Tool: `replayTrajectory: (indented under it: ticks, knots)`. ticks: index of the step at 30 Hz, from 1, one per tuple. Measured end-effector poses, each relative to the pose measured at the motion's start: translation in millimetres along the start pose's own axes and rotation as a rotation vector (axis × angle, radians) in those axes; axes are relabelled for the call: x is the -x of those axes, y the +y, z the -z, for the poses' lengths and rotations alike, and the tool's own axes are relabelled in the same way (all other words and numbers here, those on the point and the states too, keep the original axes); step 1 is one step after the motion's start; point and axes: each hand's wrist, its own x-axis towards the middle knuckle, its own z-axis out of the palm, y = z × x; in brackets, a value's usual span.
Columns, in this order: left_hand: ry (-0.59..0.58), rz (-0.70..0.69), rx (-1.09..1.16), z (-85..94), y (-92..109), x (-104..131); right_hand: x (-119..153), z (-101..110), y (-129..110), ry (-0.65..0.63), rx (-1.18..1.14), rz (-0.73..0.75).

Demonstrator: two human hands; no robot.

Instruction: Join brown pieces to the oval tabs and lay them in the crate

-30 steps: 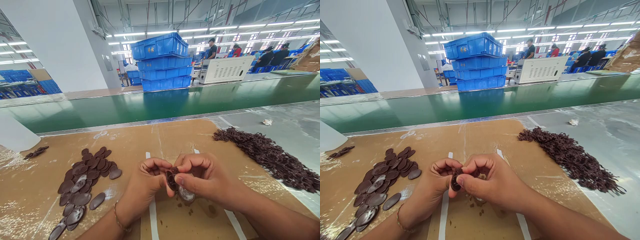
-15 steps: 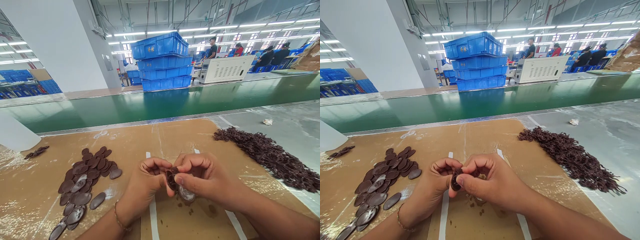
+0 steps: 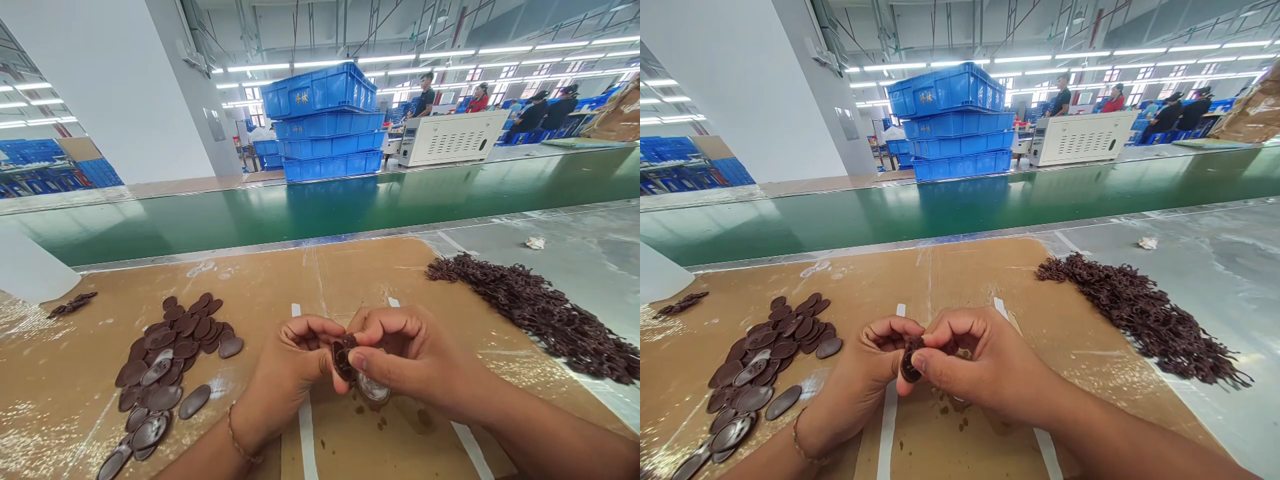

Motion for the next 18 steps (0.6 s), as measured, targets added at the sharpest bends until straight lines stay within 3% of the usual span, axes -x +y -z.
replayTrajectory:
  ticks: [18]
  knots:
    - [0.011, 0.006, -0.02, 0.3, 0.1, 0.8, -1.1, -1.0, -1.7, -0.012, 0.001, 0.013]
